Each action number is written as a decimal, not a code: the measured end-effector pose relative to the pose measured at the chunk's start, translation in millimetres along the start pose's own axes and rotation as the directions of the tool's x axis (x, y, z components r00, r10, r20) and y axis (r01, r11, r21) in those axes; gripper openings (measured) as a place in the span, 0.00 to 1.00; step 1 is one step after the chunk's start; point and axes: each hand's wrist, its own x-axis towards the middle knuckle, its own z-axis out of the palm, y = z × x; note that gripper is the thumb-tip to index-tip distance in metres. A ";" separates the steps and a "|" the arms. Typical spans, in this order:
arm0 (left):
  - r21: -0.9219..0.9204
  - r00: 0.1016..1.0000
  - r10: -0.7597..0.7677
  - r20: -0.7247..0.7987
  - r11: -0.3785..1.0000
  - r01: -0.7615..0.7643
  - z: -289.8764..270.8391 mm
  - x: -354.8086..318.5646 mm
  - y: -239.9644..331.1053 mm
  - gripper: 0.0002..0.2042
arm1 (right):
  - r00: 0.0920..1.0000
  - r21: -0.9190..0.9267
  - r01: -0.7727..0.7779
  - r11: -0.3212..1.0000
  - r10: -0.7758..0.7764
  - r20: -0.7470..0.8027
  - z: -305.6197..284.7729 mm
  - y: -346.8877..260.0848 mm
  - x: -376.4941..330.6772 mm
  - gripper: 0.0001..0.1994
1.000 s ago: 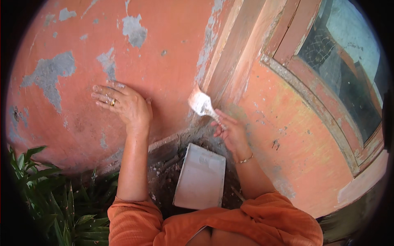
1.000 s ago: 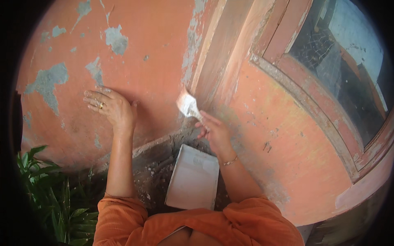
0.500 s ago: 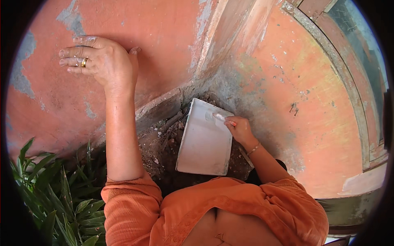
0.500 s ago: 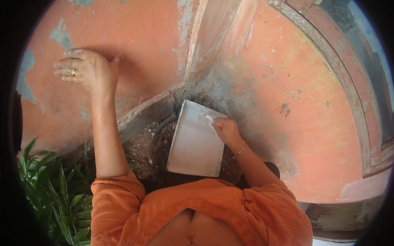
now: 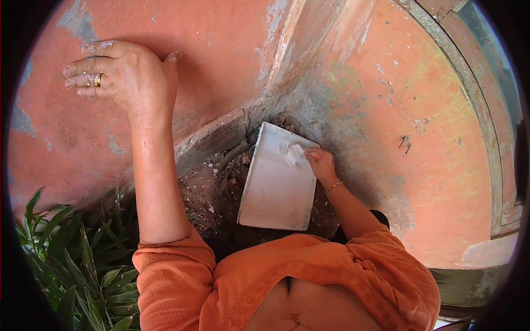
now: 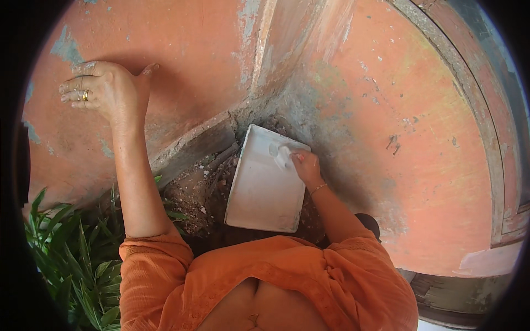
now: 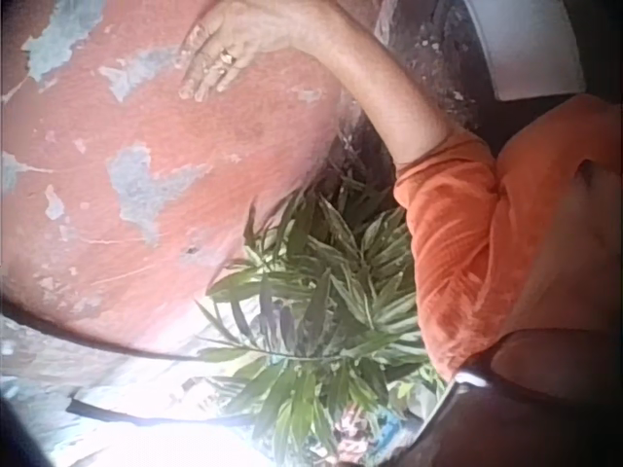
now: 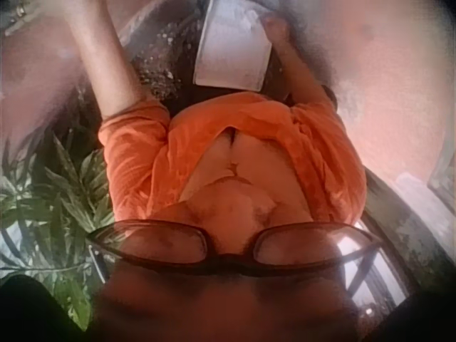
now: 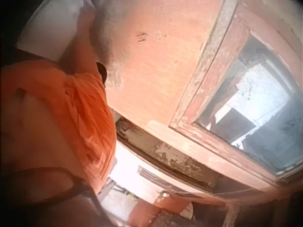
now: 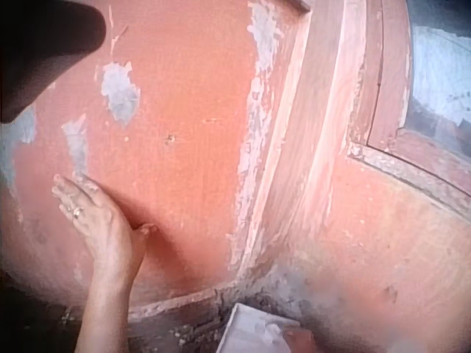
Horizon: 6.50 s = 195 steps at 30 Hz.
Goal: The person paints a wall corner by dipping a brush into a tray of white paint and applying it to the surface.
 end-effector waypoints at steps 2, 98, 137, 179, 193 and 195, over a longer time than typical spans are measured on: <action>0.008 1.000 -0.007 -0.003 1.000 0.007 1.6 0.0 0.7 0.59 | 0.997 -0.005 0.078 0.997 -0.078 -0.022 -4.0 9.3 12.5 0.09; 0.084 0.957 -0.173 0.234 0.984 0.157 -11.4 7.5 5.3 0.45 | 0.918 0.876 -0.350 0.331 -0.064 0.392 -193.3 -218.2 97.4 0.06; -0.401 0.743 -0.301 -0.597 0.915 0.049 26.2 23.9 -95.3 0.26 | 0.789 -0.475 0.599 0.645 -0.372 0.489 -142.0 -314.9 156.8 0.16; -0.430 0.771 -0.341 -0.538 0.898 0.097 15.0 25.7 -89.5 0.38 | 0.696 -0.417 0.567 0.710 -0.684 -0.219 -328.9 -465.9 206.5 0.13; -0.547 0.725 -0.347 -0.595 0.836 -0.049 30.7 28.3 -96.7 0.38 | 0.085 -0.549 0.745 0.380 -0.870 -0.487 -170.3 -541.9 160.4 0.09; -0.561 0.727 -0.349 -0.592 0.826 -0.060 32.6 29.0 -93.0 0.38 | 0.097 -0.519 0.782 0.345 -0.890 -0.445 -163.3 -547.9 152.6 0.08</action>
